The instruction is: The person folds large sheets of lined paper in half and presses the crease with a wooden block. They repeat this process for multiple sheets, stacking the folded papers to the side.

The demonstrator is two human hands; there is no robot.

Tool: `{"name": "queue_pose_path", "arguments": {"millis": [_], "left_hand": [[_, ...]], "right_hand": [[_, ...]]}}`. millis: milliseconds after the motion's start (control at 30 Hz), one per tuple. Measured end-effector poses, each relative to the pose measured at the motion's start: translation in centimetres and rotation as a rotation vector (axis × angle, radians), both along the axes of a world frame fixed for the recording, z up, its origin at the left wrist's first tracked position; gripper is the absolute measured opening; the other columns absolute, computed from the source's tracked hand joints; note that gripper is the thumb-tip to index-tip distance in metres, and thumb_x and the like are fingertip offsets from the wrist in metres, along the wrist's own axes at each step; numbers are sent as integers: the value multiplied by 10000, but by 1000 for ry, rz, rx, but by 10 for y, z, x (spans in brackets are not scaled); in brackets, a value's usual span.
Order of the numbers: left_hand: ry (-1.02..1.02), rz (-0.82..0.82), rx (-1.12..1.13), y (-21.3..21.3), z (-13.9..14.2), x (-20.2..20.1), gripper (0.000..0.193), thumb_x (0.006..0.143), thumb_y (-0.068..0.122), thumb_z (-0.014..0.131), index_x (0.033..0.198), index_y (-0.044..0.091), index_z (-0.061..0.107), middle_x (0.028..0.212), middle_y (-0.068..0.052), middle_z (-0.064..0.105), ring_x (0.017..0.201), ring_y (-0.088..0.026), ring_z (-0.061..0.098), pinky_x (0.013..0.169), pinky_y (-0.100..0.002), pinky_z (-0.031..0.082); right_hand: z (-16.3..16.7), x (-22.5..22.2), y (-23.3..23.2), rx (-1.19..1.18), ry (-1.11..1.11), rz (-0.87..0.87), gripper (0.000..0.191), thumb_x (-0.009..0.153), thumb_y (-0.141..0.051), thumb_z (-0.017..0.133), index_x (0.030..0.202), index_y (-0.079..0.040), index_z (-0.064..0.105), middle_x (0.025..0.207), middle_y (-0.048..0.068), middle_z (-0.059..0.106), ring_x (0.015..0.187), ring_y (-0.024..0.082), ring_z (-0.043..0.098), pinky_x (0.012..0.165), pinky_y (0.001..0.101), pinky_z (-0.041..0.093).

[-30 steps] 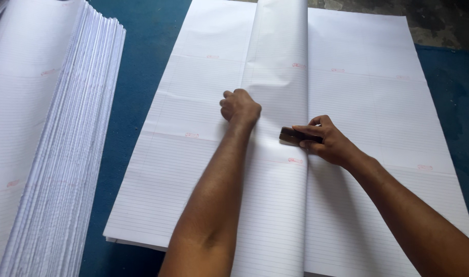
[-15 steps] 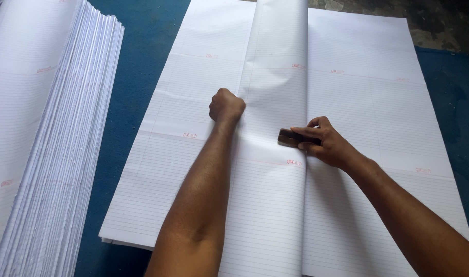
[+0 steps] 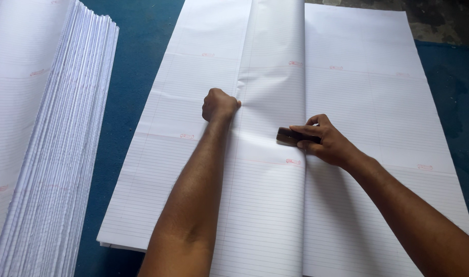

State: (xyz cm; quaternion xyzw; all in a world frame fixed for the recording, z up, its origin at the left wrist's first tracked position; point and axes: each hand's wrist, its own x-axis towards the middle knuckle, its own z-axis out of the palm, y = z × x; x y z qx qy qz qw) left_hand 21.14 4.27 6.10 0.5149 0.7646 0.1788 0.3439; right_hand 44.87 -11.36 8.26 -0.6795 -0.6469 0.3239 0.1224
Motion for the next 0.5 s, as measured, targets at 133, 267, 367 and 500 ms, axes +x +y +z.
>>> {"name": "queue_pose_path", "arguments": {"millis": [133,267,367,500], "left_hand": [[-9,-9,4,1,-2,0,322,768,302,862,905,59,701,855,-113,770,759,-198,755,685,-364,620],[-5,-12,3,2,0,-1,341,764,299,869,926,55,693,869,-116,761,762,-203,742,678,-358,609],[6,-14,8,3,3,-1,372,755,300,882,945,49,683,882,-119,748,783,-209,730,682,-358,597],[-16,-21,10,0,2,0,368,763,299,868,955,48,679,861,-115,753,783,-200,748,675,-353,611]], "right_hand": [[-2,2,1,-8,-19,8,443,866,-238,701,1299,-319,661,1369,66,428,1295,266,481,1125,435,464],[-3,2,2,-5,-13,14,444,866,-236,701,1300,-322,664,1370,75,423,1301,274,478,1125,441,464],[-2,3,2,-2,-19,7,444,865,-237,701,1299,-325,661,1368,71,430,1302,271,482,1120,434,475],[-3,2,1,2,-17,8,439,867,-230,692,1295,-325,663,1370,68,429,1302,268,484,1110,424,490]]}}
